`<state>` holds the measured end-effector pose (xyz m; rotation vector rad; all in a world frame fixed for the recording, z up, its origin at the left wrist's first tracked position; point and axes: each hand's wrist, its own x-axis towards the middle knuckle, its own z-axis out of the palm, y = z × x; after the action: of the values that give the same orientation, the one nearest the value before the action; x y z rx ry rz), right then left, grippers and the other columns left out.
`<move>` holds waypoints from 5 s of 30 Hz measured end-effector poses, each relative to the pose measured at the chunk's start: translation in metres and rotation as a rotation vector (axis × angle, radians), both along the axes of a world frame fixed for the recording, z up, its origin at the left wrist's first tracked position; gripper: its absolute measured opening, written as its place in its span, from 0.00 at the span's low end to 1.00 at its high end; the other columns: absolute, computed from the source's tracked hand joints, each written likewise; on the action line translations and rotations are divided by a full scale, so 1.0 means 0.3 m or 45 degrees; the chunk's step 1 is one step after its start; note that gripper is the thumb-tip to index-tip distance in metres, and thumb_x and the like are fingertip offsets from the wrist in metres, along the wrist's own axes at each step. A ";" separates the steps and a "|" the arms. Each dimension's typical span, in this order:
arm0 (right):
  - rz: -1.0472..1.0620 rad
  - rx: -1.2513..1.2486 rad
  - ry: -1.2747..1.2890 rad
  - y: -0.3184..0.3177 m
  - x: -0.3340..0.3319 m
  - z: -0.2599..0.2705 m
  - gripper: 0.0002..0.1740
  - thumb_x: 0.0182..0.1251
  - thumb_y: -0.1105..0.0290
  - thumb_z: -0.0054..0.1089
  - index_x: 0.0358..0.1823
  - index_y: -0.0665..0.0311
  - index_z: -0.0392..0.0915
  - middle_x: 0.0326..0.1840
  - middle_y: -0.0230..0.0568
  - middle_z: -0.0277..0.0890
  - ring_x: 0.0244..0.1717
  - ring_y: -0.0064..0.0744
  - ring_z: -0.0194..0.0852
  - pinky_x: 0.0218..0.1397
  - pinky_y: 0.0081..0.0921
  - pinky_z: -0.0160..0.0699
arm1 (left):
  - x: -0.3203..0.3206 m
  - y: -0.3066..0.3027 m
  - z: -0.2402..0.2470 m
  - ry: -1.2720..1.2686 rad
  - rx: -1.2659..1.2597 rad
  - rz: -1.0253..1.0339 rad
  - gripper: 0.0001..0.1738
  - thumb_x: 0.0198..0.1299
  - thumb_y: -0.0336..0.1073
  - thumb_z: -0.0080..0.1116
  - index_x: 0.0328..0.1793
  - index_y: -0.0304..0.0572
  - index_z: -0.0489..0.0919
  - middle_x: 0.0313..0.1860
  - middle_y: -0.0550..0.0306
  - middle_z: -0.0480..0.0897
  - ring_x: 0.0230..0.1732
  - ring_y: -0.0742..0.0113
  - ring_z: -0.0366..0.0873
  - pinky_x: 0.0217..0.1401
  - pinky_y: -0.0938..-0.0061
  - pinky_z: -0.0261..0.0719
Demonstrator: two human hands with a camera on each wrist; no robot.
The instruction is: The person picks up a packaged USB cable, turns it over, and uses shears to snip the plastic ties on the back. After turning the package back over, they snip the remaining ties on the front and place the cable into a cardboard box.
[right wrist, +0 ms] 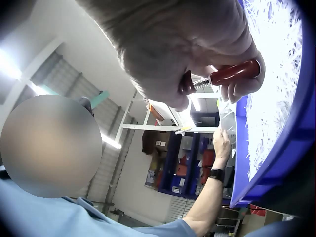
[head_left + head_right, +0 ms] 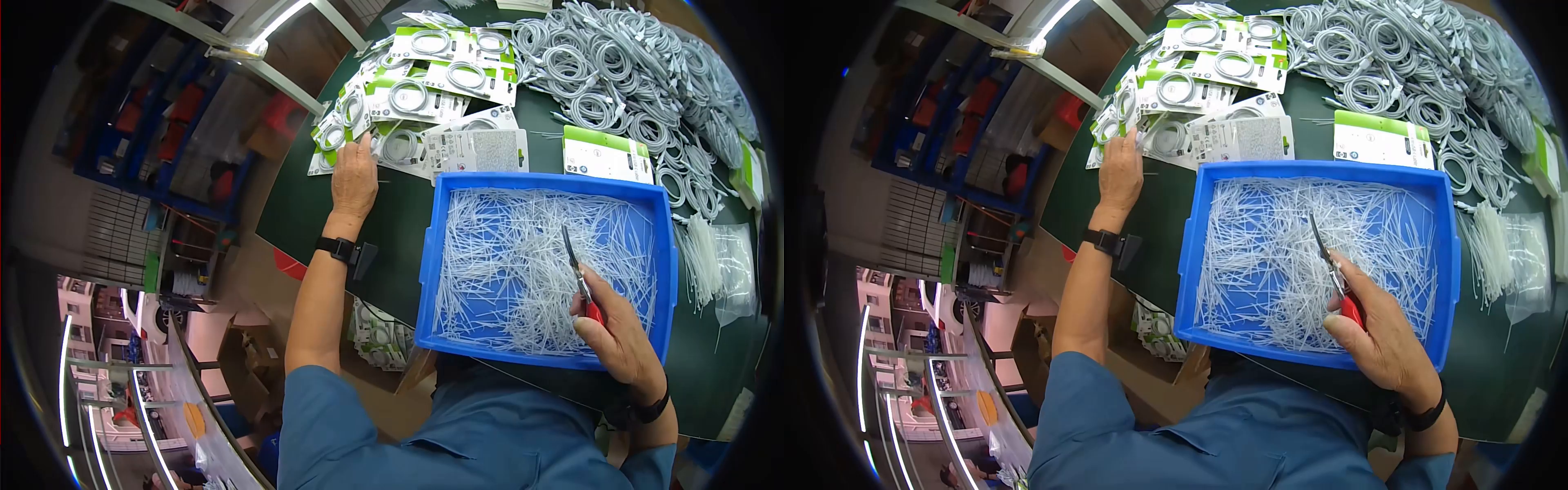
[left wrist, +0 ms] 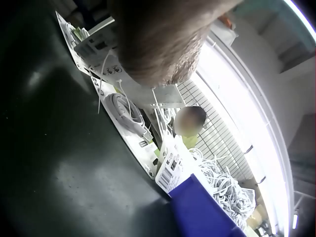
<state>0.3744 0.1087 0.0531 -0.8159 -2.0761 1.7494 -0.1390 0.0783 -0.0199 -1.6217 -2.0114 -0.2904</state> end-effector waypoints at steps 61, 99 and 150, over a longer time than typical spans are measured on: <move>-0.045 0.929 -0.232 -0.155 0.088 -0.095 0.52 0.49 0.72 0.85 0.80 0.59 0.72 0.42 0.44 0.75 0.39 0.44 0.75 0.41 0.40 0.75 | 0.991 -0.251 0.081 -2.970 0.672 -0.448 0.27 0.77 0.33 0.42 0.80 0.32 0.62 0.67 0.40 0.78 0.62 0.54 0.87 0.68 0.59 0.88; -0.130 0.899 -0.082 -0.188 0.082 -0.125 0.53 0.49 0.75 0.85 0.81 0.64 0.71 0.40 0.43 0.76 0.36 0.42 0.74 0.38 0.37 0.77 | 1.115 -0.242 0.095 -2.516 0.626 -0.476 0.31 0.85 0.45 0.41 0.84 0.30 0.58 0.69 0.44 0.76 0.65 0.65 0.77 0.71 0.67 0.75; 0.321 0.668 -0.108 -0.151 -0.038 -0.031 0.46 0.52 0.71 0.83 0.76 0.58 0.76 0.41 0.46 0.75 0.36 0.47 0.78 0.39 0.41 0.79 | 0.675 -0.177 0.050 -2.990 -0.206 -2.034 0.41 0.86 0.69 0.26 0.32 0.48 0.75 0.26 0.62 0.72 0.33 0.67 0.67 0.48 0.65 0.73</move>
<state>0.3630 0.0634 0.0438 -0.4943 -2.6162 1.1834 0.0636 0.0252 -0.0048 0.9718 0.0021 1.3860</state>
